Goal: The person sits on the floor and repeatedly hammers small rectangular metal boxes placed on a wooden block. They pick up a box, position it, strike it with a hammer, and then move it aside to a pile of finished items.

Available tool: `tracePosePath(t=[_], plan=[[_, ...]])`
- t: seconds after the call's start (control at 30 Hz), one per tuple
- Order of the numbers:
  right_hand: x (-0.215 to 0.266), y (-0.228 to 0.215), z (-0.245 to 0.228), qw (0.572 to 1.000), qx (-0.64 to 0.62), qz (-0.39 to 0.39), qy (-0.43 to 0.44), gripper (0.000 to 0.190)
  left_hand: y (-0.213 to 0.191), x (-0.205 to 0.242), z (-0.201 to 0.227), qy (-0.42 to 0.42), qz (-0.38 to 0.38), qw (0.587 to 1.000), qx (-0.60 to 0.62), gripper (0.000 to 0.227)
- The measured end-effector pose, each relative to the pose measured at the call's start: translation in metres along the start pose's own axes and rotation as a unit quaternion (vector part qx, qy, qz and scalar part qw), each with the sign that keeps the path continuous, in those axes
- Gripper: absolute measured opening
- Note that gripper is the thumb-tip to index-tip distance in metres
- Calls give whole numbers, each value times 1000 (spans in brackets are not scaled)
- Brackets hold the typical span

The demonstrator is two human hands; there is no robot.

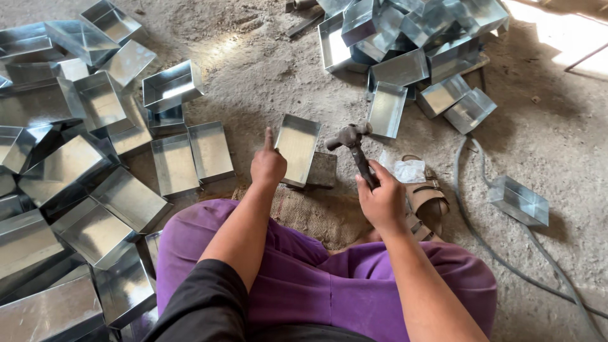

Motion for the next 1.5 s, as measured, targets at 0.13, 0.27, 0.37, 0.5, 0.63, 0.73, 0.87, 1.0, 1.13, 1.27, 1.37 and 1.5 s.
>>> tracePosePath(t=[0.13, 0.27, 0.37, 0.5, 0.63, 0.73, 0.87, 1.0, 1.13, 1.27, 1.37, 1.5], plan=[[17, -6, -11, 989, 20, 64, -130, 30, 4, -4, -5, -2, 47, 999, 26, 49], [20, 31, 7, 991, 46, -9, -127, 19, -2, 2, -1, -6, 47, 998, 48, 43], [17, 59, 21, 979, 153, -81, -111, 31, -10, 6, 9, 17, 57, 996, 60, 42], [18, 64, 29, 972, 198, -101, -77, 37, -14, 5, 12, 18, 60, 997, 50, 35], [23, 62, 26, 977, 169, -123, -49, 47, -13, 9, 4, 9, 60, 996, 58, 34], [15, 65, 29, 974, 170, -149, 8, 39, -14, 6, 5, -13, 53, 997, 63, 37], [14, 68, 59, 979, 127, -128, 91, 36, -15, 7, -1, 19, 69, 995, 66, 38], [15, 93, 115, 925, 156, -244, 247, 24, -41, 9, -1, 68, 48, 992, 99, 39], [15, 121, 139, 912, 230, -273, 200, 30, -81, 20, 23, 33, -165, 986, 8, 46], [17, 137, 155, 876, 243, -343, 237, 30, -99, 51, 86, 145, -384, 901, -141, 43], [20, 131, 152, 888, 126, -321, 303, 31, -86, 61, 152, 218, -485, 801, -276, 41], [20, 122, 136, 886, 152, -324, 294, 32, -97, 14, 269, 281, -343, 843, -305, 42]])
Point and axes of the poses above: each hand's wrist, its own x-axis away from the middle knuckle, its own y-axis out of the palm, z = x × y, the point moved 5 cm from there along -x, towards the middle knuckle, and after that the axes turned 11 degrees about y, right-handed, at the moved point
